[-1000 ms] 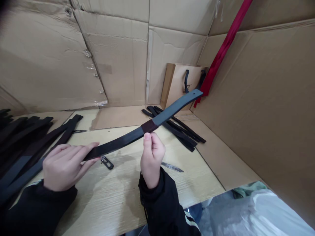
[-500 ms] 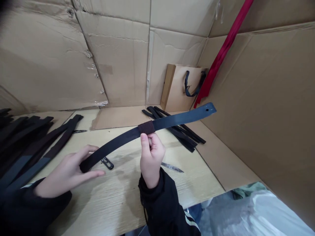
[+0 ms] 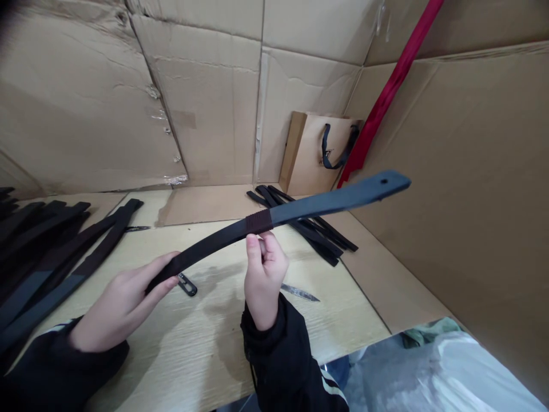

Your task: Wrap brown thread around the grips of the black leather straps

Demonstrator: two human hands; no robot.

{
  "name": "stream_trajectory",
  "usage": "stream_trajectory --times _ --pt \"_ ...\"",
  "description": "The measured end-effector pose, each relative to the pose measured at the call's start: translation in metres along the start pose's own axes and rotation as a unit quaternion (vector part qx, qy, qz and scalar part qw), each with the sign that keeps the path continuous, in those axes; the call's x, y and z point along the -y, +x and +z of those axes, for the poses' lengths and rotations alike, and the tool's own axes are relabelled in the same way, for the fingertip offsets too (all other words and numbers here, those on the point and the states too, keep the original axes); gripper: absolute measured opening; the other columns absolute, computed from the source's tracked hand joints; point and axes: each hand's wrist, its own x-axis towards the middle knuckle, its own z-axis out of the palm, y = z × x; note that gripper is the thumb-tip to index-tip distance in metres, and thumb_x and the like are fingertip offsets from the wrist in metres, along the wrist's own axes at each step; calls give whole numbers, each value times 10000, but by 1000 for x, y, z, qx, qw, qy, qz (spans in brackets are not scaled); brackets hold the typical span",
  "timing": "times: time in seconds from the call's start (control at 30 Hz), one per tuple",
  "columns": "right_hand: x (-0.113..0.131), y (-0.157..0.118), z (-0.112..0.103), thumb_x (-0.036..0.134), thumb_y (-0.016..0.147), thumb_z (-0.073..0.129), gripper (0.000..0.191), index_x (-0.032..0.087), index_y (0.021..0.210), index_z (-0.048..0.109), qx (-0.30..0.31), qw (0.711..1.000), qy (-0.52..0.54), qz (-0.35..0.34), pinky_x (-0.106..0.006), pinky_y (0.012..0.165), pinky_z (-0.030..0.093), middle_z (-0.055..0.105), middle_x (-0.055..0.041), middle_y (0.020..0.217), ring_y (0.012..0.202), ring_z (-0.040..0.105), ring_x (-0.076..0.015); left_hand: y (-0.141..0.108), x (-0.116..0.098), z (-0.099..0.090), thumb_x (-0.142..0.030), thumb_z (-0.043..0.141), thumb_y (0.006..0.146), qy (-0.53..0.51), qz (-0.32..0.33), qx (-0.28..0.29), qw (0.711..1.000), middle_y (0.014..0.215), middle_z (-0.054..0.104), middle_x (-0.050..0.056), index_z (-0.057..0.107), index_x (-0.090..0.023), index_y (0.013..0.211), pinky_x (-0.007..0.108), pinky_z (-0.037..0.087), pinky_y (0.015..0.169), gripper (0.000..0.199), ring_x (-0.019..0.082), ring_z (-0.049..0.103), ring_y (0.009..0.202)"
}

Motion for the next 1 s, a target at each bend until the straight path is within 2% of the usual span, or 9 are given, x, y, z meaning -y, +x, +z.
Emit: stream_trajectory --times 0.13,0.23,0.3,0.43,0.5,0.6,0.7,0.83,1.0 --pt "1 1 0 388 826 596 244 176 948 609 20 999 37 14 -205 443 209 254 75 551 469 239 -62 2 -3 -8 -381 370 919 -120 -21 92 988 834 714 17 637 -182 972 194 533 689 338 119 681 771" --pt "0 3 -1 407 809 620 243 168 844 593 -3 999 45 16 -199 431 194 276 79 543 456 225 -51 4 -6 -13 -389 325 926 -156 -41 136 978 589 627 0 594 -152 639 160 479 540 460 79 609 551" --pt "-2 3 -1 424 798 631 273 165 758 551 -20 999 36 18 -198 428 189 290 77 543 459 226 -49 3 -6 -13 -408 330 924 -172 -58 145 973 537 588 -17 582 -152 637 151 456 505 460 63 570 485" --pt "-3 3 -1 433 800 627 289 170 745 521 -31 999 12 20 -202 439 201 274 78 544 469 233 -55 -1 -1 -5 -556 553 779 -53 -20 73 996 736 692 6 610 -178 953 214 493 554 420 105 609 544" --pt "-3 3 -1 431 808 618 283 172 752 520 -43 999 5 16 -203 441 199 261 80 542 470 230 -56 -4 3 0 -544 583 764 59 23 14 998 744 697 14 594 -174 963 250 484 546 420 130 606 541" --pt "-3 4 -1 430 819 606 295 172 719 501 -60 998 1 11 -202 437 183 233 82 538 467 209 -55 -5 7 4 -411 576 820 178 90 -98 975 726 679 11 597 -159 897 269 474 576 265 150 625 587" --pt "-4 5 -2 431 826 598 324 170 675 478 -75 997 2 3 -202 440 189 220 83 534 466 197 -51 -2 8 2 -362 619 802 223 127 -171 951 764 675 22 617 -143 1005 259 465 597 299 148 638 641" --pt "-5 6 -2 441 812 615 293 167 748 533 -66 998 16 5 -197 424 180 237 87 514 451 216 -52 0 9 -1 -383 582 825 219 134 -163 953 652 644 3 597 -127 1147 253 448 561 413 128 610 561" --pt "-5 7 1 433 796 640 283 171 804 532 -39 998 47 20 -189 404 181 274 97 498 423 228 -44 -1 13 2 -361 505 875 153 133 -138 970 737 706 25 648 -135 963 262 489 616 282 142 654 622"
